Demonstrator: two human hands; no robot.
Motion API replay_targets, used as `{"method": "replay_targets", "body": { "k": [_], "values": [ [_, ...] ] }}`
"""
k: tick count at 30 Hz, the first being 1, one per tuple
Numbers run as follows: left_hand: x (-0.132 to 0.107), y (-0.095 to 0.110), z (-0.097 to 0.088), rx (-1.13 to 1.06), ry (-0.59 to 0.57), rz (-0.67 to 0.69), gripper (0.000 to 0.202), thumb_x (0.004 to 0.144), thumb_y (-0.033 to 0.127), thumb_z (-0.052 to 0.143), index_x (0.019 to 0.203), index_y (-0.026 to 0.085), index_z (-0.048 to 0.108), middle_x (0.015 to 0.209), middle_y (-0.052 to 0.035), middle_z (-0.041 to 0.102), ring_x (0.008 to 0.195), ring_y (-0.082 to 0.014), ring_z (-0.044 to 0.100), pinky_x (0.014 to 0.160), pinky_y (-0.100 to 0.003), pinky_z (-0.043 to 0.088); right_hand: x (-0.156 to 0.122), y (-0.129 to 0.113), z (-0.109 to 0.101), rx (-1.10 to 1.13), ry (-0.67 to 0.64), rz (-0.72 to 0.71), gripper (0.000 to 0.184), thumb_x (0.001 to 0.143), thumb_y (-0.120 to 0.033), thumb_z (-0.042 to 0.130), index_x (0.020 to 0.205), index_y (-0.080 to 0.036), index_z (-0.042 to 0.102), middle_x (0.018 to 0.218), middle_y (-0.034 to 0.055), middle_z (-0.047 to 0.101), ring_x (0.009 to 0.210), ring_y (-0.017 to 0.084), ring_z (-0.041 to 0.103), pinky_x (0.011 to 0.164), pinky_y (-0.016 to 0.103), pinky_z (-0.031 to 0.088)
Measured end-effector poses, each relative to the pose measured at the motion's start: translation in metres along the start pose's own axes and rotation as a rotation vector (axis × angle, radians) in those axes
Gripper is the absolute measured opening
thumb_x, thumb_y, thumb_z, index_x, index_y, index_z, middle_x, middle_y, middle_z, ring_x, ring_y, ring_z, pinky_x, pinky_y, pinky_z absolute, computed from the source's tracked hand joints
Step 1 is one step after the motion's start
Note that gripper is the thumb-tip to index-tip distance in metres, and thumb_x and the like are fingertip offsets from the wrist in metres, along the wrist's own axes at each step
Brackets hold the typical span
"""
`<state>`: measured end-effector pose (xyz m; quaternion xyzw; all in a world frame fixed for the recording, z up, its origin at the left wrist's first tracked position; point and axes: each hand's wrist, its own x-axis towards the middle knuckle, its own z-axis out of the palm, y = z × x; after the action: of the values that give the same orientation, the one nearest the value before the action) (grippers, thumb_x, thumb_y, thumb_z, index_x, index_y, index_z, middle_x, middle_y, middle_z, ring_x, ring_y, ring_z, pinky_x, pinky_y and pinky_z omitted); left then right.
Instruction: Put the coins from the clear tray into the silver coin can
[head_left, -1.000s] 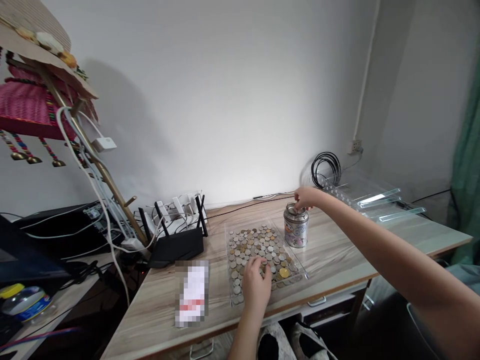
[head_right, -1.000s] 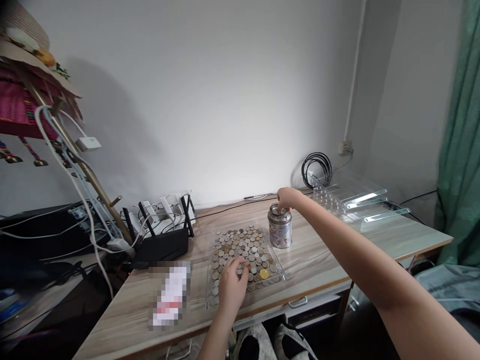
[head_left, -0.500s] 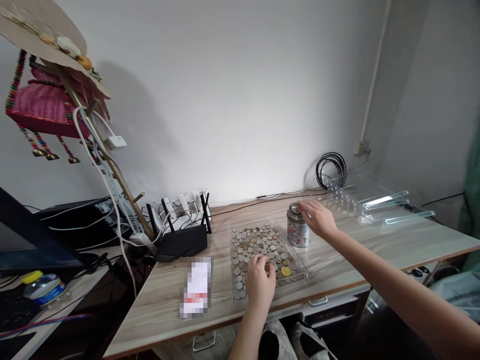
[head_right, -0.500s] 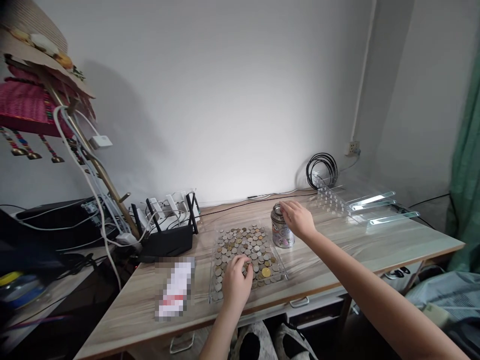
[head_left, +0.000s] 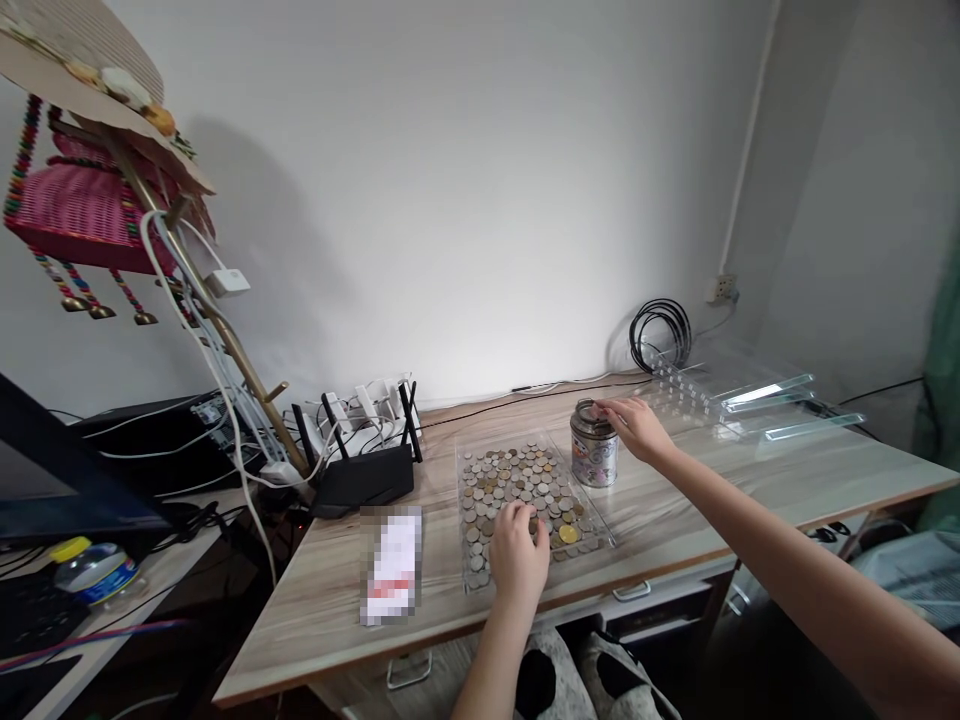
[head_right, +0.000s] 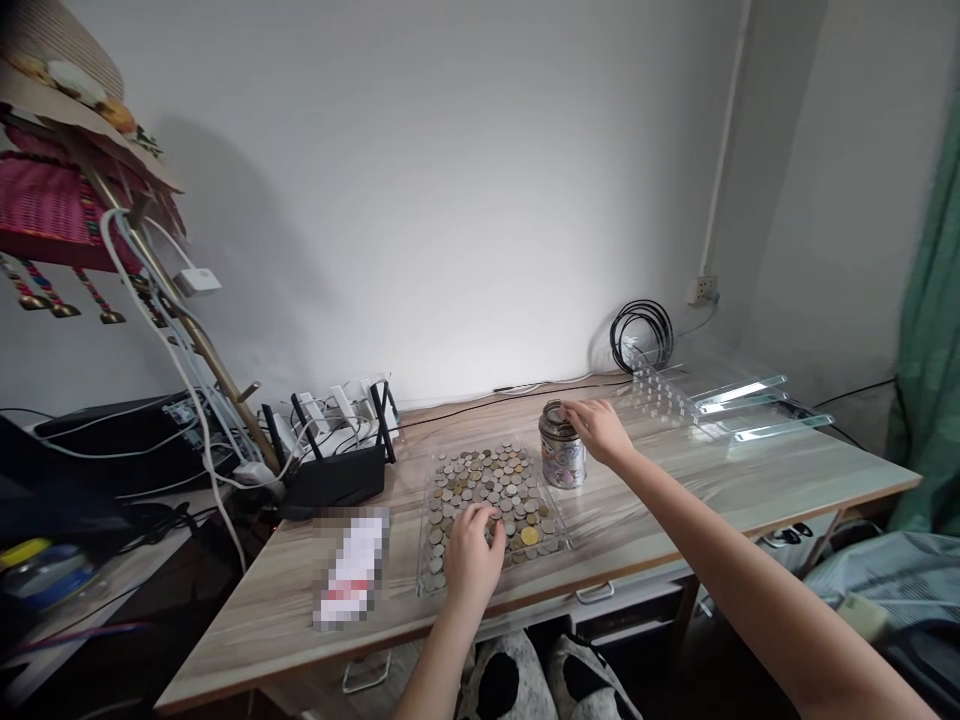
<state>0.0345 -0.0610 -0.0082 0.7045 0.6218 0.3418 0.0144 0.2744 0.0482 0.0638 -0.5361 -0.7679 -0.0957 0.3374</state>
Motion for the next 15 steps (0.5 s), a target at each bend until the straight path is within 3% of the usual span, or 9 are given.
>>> {"method": "replay_targets", "body": {
  "k": [3,9,15],
  "values": [
    [0.0,0.001,0.0,0.009,-0.014,-0.002,0.019,0.076,0.024,0.04,0.085,0.021,0.057,0.091,-0.0048,0.053,0.088,-0.0174,0.049,0.07,-0.027,0.039,0.003,0.002,-0.003,0.041,0.052,0.059,0.037,0.083,-0.029,0.029,0.106,-0.017,0.054,0.106,0.0071,0.057,0.096,0.017,0.049,0.081,0.028,0.035],
    [-0.001,0.0,0.001,-0.006,0.011,-0.002,0.021,0.077,0.024,0.038,0.085,0.021,0.057,0.091,-0.0054,0.053,0.086,-0.0172,0.049,0.07,-0.027,0.04,0.014,-0.009,-0.007,-0.045,-0.109,-0.027,0.043,0.084,-0.036,0.025,0.075,-0.018,0.063,0.085,0.0052,0.062,0.084,0.016,0.052,0.079,0.028,0.032],
    [-0.001,-0.001,0.002,0.001,0.021,0.022,0.02,0.077,0.024,0.039,0.086,0.021,0.057,0.091,-0.0048,0.053,0.087,-0.0171,0.048,0.07,-0.027,0.04,0.014,-0.003,-0.005,-0.047,-0.097,-0.028,0.044,0.084,-0.04,0.025,0.084,-0.021,0.064,0.098,0.0035,0.06,0.093,0.017,0.047,0.08,0.028,0.03]
  ]
}}
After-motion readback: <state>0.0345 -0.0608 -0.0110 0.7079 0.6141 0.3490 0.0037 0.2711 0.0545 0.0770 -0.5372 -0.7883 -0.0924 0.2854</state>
